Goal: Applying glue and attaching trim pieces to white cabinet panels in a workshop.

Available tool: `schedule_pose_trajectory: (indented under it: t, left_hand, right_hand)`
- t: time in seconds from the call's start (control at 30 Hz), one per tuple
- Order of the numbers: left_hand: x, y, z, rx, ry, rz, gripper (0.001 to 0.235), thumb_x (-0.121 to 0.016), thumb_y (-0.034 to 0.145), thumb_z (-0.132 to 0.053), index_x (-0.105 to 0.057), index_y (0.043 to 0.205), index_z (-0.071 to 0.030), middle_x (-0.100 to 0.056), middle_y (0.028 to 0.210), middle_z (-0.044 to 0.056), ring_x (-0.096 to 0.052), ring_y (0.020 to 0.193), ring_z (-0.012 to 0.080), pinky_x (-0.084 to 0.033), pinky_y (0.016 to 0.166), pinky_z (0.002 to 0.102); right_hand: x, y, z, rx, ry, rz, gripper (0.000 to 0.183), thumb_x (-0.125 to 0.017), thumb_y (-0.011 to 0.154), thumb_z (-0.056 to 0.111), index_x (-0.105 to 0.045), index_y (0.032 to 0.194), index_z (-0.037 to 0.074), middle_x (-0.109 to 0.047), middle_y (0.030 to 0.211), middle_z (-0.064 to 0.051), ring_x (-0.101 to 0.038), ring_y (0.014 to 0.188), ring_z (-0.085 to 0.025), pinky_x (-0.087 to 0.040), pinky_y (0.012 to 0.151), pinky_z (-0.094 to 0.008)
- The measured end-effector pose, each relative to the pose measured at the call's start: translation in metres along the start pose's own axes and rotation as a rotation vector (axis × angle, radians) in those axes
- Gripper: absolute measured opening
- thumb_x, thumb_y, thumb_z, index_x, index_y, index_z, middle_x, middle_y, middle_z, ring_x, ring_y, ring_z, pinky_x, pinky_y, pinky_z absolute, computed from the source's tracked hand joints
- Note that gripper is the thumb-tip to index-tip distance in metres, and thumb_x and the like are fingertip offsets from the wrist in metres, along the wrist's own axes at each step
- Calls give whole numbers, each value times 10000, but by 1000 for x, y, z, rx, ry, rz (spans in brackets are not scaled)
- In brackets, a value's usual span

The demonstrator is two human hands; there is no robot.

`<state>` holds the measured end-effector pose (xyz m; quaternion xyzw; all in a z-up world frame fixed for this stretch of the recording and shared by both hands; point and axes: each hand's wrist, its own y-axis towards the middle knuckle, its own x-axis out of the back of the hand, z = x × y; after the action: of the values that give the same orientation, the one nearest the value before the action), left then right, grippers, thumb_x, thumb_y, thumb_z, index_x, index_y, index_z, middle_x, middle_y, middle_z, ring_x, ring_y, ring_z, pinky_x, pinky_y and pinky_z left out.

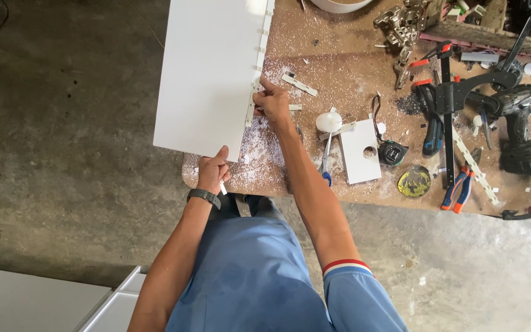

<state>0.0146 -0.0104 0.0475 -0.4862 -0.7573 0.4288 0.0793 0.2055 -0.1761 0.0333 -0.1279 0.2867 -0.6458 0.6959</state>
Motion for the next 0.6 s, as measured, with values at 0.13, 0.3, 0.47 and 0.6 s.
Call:
schedule_pose_trajectory:
  t: [0.13,0.3,0.47,0.6]
  left_hand:
    - [-7,-5,-8,16,-10,-16,198,-700,966,-175,-610,859,-36,-574,746,2,-335,382,75,-311,364,266]
    - [0,2,2,-35,25,-17,178,-724,889,-186,-648,892,-25,-589,759,-16,-332,411,73,-326,381,272]
    - [-10,-3,-1,-60,77,-78,274,-757,917,-286,-643,854,-45,-490,643,-8,-307,392,85,-325,376,277]
    - [2,6,16,-79,16,-55,312,-781,916,-307,-613,803,-69,-471,644,-38,-328,413,77,-311,385,282]
  right_hand:
    - [-5,-12,11,22,-35,-29,578,-653,846,-96,-605,1399,64,-661,750,-35,-623,559,-100,-583,452,-217]
    - [6,-32,5,96,-164,-60,557,-625,892,-39,-548,1438,44,-607,746,-4,-536,541,-68,-489,429,-211]
    - [53,-61,-69,134,-641,-240,495,-621,897,10,-611,1387,81,-678,808,-58,-528,569,-112,-435,460,-279]
    - [67,-101,-112,388,-730,-386,395,-693,851,52,-705,1246,48,-701,808,-160,-657,674,-269,-540,660,-398]
